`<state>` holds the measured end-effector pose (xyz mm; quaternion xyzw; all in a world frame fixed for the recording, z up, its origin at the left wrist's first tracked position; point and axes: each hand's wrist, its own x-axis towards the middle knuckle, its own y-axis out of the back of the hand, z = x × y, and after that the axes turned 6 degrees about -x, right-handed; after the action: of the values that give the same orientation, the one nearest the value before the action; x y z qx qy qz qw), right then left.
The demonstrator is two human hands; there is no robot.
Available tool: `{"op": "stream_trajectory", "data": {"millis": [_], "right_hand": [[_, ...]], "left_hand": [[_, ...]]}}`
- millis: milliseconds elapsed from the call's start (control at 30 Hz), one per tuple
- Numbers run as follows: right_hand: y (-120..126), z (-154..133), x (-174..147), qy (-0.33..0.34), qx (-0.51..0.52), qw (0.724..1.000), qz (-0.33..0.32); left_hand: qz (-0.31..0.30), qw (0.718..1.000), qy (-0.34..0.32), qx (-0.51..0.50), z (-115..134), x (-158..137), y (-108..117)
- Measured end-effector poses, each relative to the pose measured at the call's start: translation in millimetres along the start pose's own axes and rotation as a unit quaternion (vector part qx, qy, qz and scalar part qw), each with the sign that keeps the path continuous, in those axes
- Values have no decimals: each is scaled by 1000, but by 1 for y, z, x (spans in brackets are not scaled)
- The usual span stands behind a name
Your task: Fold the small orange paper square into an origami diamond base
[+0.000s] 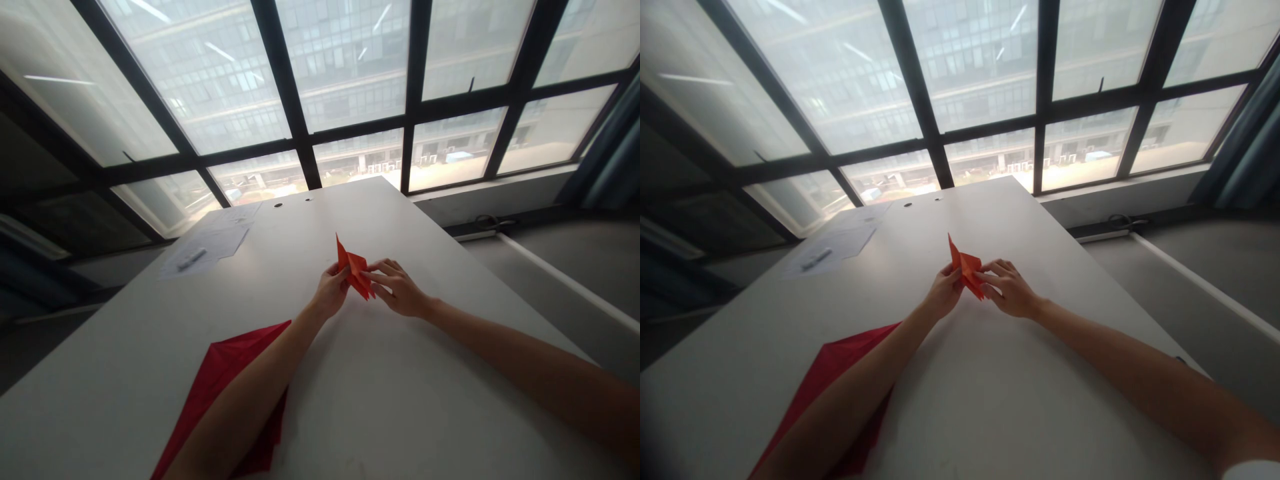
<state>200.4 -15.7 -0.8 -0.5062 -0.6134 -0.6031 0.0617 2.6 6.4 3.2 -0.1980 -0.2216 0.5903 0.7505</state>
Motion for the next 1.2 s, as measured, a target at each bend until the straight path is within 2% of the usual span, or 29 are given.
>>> {"op": "stream_trajectory", "data": {"millis": [167,233,333,433,500,600,700,767,900,1200], "right_hand": [[-3,1,1,-6,40,999,-2],[-3,0,1,-14,55,998,4],[-4,0,3,-73,110,989,63],[-7,1,4,-199,200,953,113],[-11,3,5,-257,268,926,73],[-16,6,4,-297,322,899,18],[-16,8,5,-344,333,876,49],[-14,9,6,-367,337,864,68],[-10,10,8,-362,357,859,69],[-7,6,8,-324,350,879,15]], "left_hand": [[-51,998,28,6,1,-3,-2],[-53,998,31,9,-1,-3,-1],[-36,999,39,7,-3,-3,0],[-6,1000,30,4,-5,-2,-1],[9,1000,14,13,-7,-3,-3],[7,999,2,39,-10,-4,-6],[1,999,9,37,-11,-4,-8],[17,1000,6,25,-10,-3,-7],[42,999,-9,30,-6,1,-3],[54,995,-30,81,-4,3,2]]}}
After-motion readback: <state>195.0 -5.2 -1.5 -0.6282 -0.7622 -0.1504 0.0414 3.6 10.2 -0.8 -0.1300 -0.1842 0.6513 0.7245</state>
